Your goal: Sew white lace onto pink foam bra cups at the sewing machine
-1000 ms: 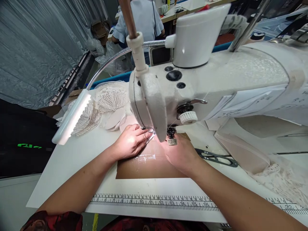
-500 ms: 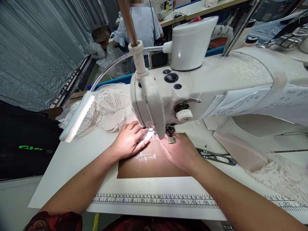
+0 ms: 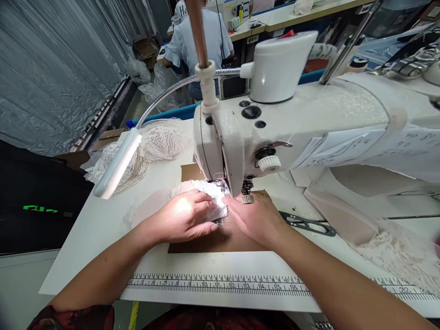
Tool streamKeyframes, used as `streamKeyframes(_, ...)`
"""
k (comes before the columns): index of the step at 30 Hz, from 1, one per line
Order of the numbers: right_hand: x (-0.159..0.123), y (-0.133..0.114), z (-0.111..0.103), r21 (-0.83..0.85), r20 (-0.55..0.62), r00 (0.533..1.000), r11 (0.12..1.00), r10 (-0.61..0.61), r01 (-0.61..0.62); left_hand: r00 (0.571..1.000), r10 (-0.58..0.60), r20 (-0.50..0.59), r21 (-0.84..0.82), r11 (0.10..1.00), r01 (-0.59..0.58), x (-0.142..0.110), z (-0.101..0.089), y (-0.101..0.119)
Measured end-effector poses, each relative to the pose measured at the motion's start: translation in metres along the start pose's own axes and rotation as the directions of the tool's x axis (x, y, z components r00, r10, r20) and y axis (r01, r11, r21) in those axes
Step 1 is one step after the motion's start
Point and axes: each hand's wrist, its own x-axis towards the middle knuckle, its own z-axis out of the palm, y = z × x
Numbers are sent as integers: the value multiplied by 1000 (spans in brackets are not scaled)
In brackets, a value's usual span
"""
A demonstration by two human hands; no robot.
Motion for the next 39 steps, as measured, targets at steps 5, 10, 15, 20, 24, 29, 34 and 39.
streamKeyframes(5, -1, -2, -2, -41, 86, 996, 999, -5, 8, 998, 35, 61, 12, 999, -35, -6, 3, 8)
streamKeyframes(10, 0, -3, -1, -74, 63, 998, 997, 1, 4, 999, 37, 19, 126, 991, -39, -9, 16, 11)
streamKeyframes(15, 3, 0, 0, -100, 56, 998, 995, -17, 23, 999, 43, 15, 168, 985, -45, -9, 19, 11)
streamKeyframes(20, 2, -1, -2, -139, 13, 999, 990, -32, 33, 999, 50, 7, 197, 979, -51, -9, 21, 11)
streamKeyframes(24, 0, -2, -1, -128, 21, 997, 989, -70, 72, 999, 38, -19, 180, 983, -34, -5, 22, 8)
streamKeyframes(29, -1, -1, 0, -90, -17, 999, 995, -39, 37, 995, -78, -69, -201, 978, 63, 2, 13, -9)
streamKeyframes(34, -6, -10, -3, -127, -157, 983, 989, -91, 71, 971, -227, 79, -799, 568, 198, 0, 13, -33)
streamKeyframes(39, -6, -28, -5, -274, -225, 912, 921, -342, 278, 952, -277, 128, -918, 331, 220, 1, 19, -44)
